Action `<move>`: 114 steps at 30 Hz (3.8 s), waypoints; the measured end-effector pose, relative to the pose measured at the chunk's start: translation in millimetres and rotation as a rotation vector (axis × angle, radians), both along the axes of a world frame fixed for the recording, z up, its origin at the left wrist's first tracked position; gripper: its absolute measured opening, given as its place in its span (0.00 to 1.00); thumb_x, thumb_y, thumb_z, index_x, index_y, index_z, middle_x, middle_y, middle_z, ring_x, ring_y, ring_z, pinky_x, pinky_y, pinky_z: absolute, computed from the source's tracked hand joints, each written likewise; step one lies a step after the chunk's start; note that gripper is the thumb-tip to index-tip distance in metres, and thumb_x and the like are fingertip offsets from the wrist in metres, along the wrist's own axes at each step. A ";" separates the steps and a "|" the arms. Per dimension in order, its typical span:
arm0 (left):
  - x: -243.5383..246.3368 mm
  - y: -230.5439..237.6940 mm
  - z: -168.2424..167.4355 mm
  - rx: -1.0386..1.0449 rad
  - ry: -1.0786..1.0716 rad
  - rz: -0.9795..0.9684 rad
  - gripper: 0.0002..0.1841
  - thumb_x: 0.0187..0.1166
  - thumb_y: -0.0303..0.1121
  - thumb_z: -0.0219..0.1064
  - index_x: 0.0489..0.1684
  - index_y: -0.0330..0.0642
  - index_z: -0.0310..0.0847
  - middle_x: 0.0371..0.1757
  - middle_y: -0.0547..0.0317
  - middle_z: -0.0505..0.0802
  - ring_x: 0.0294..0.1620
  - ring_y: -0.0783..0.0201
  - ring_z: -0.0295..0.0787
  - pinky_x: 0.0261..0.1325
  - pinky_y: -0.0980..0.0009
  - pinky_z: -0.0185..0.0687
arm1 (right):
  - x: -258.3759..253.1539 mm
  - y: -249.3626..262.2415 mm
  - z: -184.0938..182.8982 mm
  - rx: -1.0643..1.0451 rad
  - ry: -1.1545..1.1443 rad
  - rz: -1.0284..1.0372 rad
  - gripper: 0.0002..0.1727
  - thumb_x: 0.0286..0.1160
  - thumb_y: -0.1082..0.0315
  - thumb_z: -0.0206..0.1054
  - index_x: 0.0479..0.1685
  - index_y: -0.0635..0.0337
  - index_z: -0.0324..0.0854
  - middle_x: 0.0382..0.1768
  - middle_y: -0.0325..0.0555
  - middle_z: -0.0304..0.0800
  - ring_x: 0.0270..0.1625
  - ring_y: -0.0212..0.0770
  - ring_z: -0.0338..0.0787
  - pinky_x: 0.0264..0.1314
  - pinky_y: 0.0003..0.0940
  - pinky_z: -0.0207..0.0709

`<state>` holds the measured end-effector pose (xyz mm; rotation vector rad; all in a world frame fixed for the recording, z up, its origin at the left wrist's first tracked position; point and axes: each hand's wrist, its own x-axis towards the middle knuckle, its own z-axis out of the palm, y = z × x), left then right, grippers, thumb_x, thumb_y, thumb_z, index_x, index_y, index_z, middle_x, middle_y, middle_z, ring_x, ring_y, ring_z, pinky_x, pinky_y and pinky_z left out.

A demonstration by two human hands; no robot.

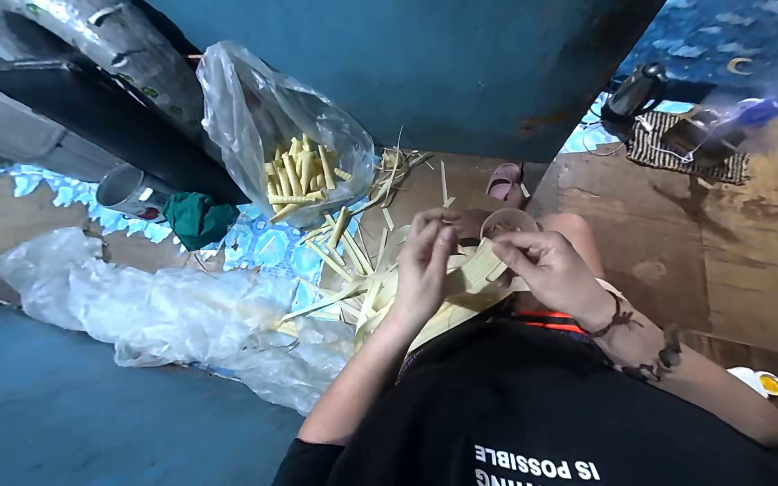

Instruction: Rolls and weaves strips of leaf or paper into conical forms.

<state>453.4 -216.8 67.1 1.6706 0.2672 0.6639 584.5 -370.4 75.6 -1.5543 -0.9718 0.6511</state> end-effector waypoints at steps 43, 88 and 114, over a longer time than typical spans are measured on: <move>-12.2 8.2 12.9 0.268 0.119 -0.066 0.10 0.75 0.34 0.77 0.39 0.35 0.90 0.52 0.54 0.86 0.47 0.72 0.88 0.51 0.75 0.90 | -3.9 17.0 11.0 -0.046 0.483 -0.001 0.09 0.92 0.68 0.52 0.53 0.58 0.77 0.28 0.40 0.89 0.22 0.28 0.87 0.23 0.19 0.82; -4.0 34.3 10.5 0.188 0.301 -0.309 0.05 0.74 0.29 0.76 0.39 0.39 0.88 0.32 0.67 0.93 0.33 0.80 0.87 0.42 0.79 0.85 | -2.2 -19.5 -24.1 -0.003 0.271 -0.008 0.17 0.88 0.65 0.59 0.67 0.64 0.80 0.46 0.38 0.92 0.42 0.26 0.91 0.47 0.22 0.88; -1.9 44.7 22.0 0.118 0.321 -0.364 0.10 0.68 0.22 0.78 0.44 0.38 0.87 0.27 0.62 0.90 0.22 0.76 0.81 0.28 0.79 0.80 | -1.0 -36.8 -20.5 -0.052 0.688 -0.109 0.19 0.95 0.65 0.44 0.66 0.61 0.80 0.30 0.40 0.92 0.25 0.29 0.89 0.29 0.21 0.86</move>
